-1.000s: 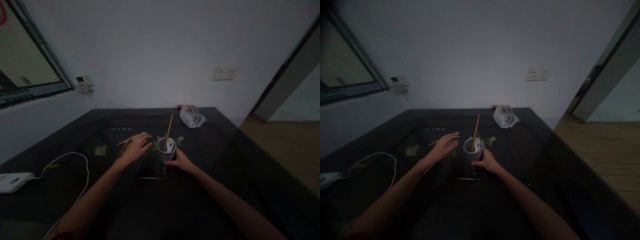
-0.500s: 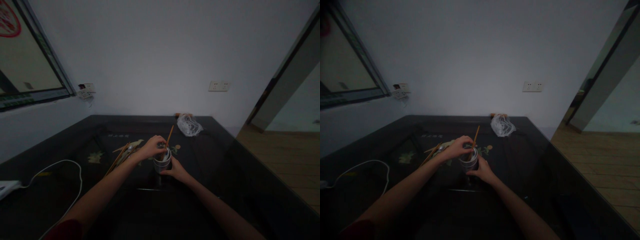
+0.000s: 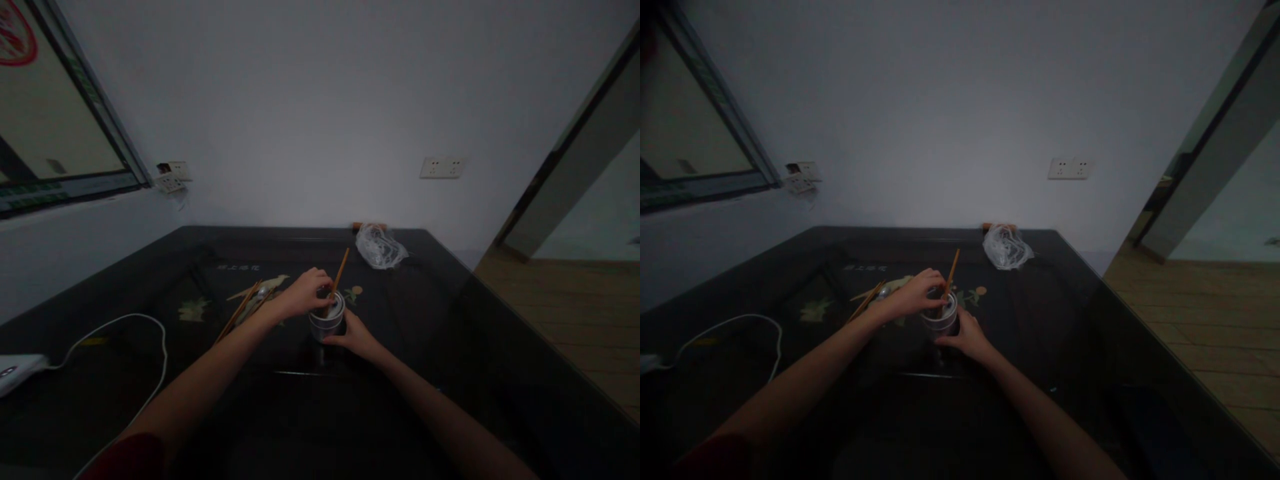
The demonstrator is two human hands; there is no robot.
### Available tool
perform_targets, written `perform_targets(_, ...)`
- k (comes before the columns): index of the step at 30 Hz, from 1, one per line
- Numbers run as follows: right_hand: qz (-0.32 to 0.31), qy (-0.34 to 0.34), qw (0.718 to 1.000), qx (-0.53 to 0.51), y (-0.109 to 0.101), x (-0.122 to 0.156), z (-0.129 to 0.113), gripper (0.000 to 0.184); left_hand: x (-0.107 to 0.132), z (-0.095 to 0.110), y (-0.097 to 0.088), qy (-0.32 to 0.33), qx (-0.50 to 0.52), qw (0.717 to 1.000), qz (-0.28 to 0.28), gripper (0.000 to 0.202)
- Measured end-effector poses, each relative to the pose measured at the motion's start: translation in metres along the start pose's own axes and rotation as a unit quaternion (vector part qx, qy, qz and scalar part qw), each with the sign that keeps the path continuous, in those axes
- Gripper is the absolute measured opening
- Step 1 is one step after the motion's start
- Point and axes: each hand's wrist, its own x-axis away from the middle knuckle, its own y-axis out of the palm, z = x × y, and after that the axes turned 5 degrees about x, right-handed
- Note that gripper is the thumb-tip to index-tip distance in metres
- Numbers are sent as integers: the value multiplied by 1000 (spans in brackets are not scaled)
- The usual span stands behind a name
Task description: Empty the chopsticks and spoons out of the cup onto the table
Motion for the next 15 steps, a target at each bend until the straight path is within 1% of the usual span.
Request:
perform_targets(3,8,0,1000,6,-1,0,-3,85,1,3,1,7,-8,1000,1,21)
perform_targets(7,11,-9,1000,0,-1,1,-5,85,1,8,1,7,1,1000,7,13)
perform_targets(9,9,-8,1000,-2,-1,1,-5,84,2,9,1,-8,9,1000,6,11)
perform_targets(15,3,1,1000,6,-2,2,-7,83,10,12,-2,-57,16,998,-9,15)
